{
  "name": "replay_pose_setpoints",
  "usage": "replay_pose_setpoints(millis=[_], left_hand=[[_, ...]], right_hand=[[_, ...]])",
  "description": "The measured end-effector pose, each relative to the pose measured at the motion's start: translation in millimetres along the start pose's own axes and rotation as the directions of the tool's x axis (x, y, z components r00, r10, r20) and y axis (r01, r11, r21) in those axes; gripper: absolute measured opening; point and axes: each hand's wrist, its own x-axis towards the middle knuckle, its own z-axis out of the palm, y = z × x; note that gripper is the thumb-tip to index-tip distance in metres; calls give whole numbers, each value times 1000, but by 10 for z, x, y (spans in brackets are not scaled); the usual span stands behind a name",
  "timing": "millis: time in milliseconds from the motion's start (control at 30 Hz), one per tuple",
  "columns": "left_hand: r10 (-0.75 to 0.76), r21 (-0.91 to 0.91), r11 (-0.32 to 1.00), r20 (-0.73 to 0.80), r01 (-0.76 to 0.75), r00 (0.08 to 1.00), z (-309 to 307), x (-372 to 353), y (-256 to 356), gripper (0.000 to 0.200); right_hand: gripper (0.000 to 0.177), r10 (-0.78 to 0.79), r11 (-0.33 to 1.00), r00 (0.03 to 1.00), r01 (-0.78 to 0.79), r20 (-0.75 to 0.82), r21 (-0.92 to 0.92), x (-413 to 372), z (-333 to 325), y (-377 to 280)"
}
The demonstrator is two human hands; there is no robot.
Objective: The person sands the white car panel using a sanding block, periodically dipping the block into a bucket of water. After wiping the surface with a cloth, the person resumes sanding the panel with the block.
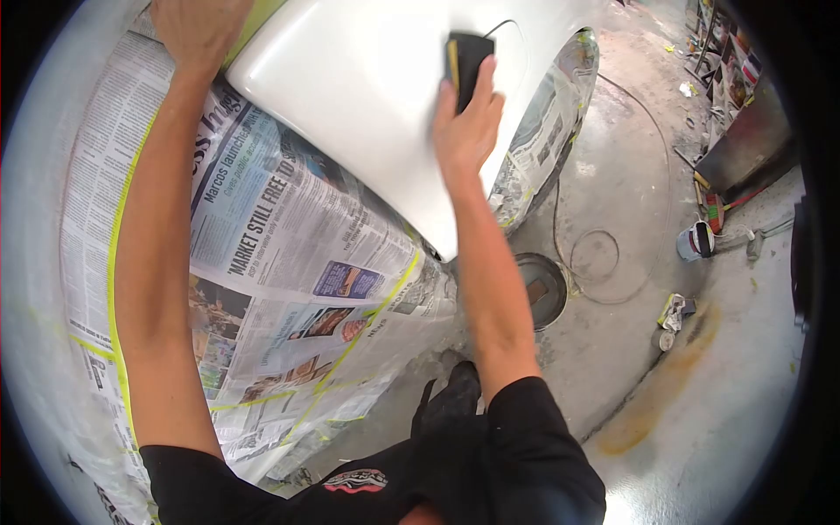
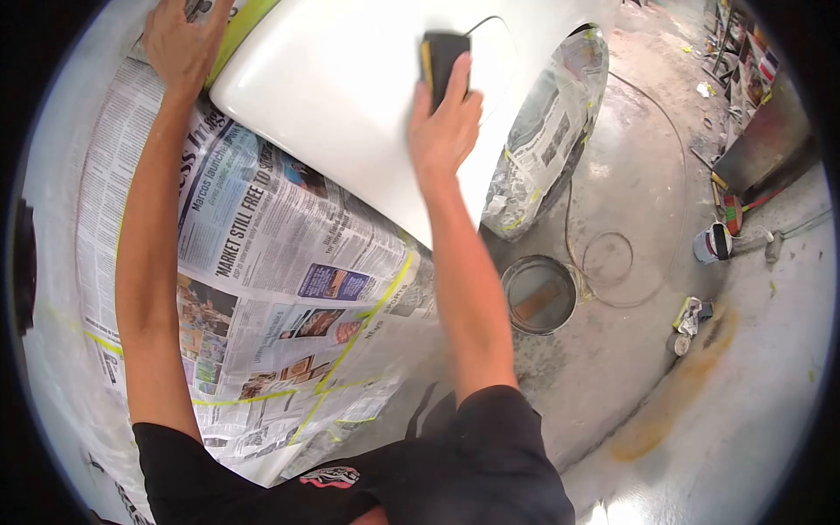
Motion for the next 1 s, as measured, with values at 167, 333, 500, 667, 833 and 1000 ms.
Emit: replay_pose_setpoints(millis=[167,333,500,667,833,1000], left_hand=[[-24,-67,997,8,25,1000,-12,-9,-5,47],[41,-10,999,-65,-41,997,57,-38,-19,46],[-19,-89,996,-16,18,1000,-17,58,49,46],[62,-66,996,-79,-67,995,14,-5,-19,45],[-13,-76,997,-24,11,1000,-4,-17,11,46],[58,-52,997,-100,-63,993,15,6,-47,47]], right_hand=[[71,-108,960,994,96,30,261,-1309,-244,-235],[69,-77,994,996,79,-35,73,190,93,-216],[70,-64,988,996,54,67,145,-570,-99,-454],[68,-210,964,977,200,38,174,-628,-108,-382],[70,-75,986,997,79,-32,149,141,76,-557],[72,-312,922,949,292,39,256,-929,-193,-489]])
